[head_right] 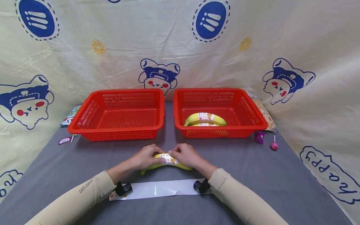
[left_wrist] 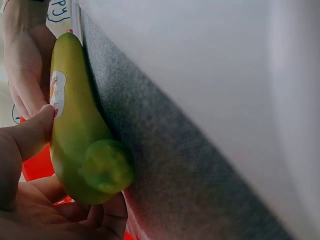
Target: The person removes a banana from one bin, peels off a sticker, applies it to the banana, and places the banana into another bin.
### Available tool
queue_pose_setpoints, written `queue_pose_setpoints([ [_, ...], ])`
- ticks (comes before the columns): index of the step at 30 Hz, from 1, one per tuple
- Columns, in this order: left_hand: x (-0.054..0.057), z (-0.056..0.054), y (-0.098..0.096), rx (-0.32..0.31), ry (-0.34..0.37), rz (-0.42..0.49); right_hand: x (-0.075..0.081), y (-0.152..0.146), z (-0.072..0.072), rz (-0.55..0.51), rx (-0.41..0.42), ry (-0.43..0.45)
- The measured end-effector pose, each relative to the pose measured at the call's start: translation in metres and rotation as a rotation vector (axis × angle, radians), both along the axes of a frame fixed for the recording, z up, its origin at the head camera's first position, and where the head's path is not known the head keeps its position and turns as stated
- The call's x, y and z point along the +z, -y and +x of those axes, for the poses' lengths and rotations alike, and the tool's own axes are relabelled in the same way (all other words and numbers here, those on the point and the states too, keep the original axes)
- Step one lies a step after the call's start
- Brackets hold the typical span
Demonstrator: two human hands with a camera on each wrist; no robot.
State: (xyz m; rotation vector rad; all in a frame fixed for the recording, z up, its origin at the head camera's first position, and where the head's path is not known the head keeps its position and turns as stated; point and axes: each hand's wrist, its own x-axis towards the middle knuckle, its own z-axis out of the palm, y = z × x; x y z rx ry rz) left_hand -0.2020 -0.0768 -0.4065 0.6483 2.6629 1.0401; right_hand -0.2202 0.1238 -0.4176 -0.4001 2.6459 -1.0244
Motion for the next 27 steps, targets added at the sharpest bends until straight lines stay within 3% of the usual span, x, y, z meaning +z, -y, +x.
queue_pose_setpoints([
  [8, 0.0, 0.0, -0.003, 0.011, 0.0, -0.004, 0.006, -0.009, -0.002, -0.003, -0.053, 0.133],
  [13, -0.001, 0.001, -0.003, 0.026, 0.006, -0.012, 0.004, -0.017, 0.001, -0.005, -0.088, 0.123],
  [17, -0.003, 0.002, -0.002, 0.02, -0.001, -0.009, 0.001, -0.018, 0.008, -0.029, -0.065, -0.023],
  [20, -0.003, 0.001, -0.002, 0.013, -0.001, -0.014, 0.004, -0.016, 0.016, -0.031, 0.028, -0.189],
  [24, -0.004, 0.0, -0.001, 0.011, -0.018, -0.012, 0.009, -0.012, 0.026, 0.072, 0.18, -0.365],
  [27, -0.004, 0.0, -0.001, 0.014, -0.03, -0.01, 0.009, -0.014, 0.029, 0.133, 0.208, -0.415],
])
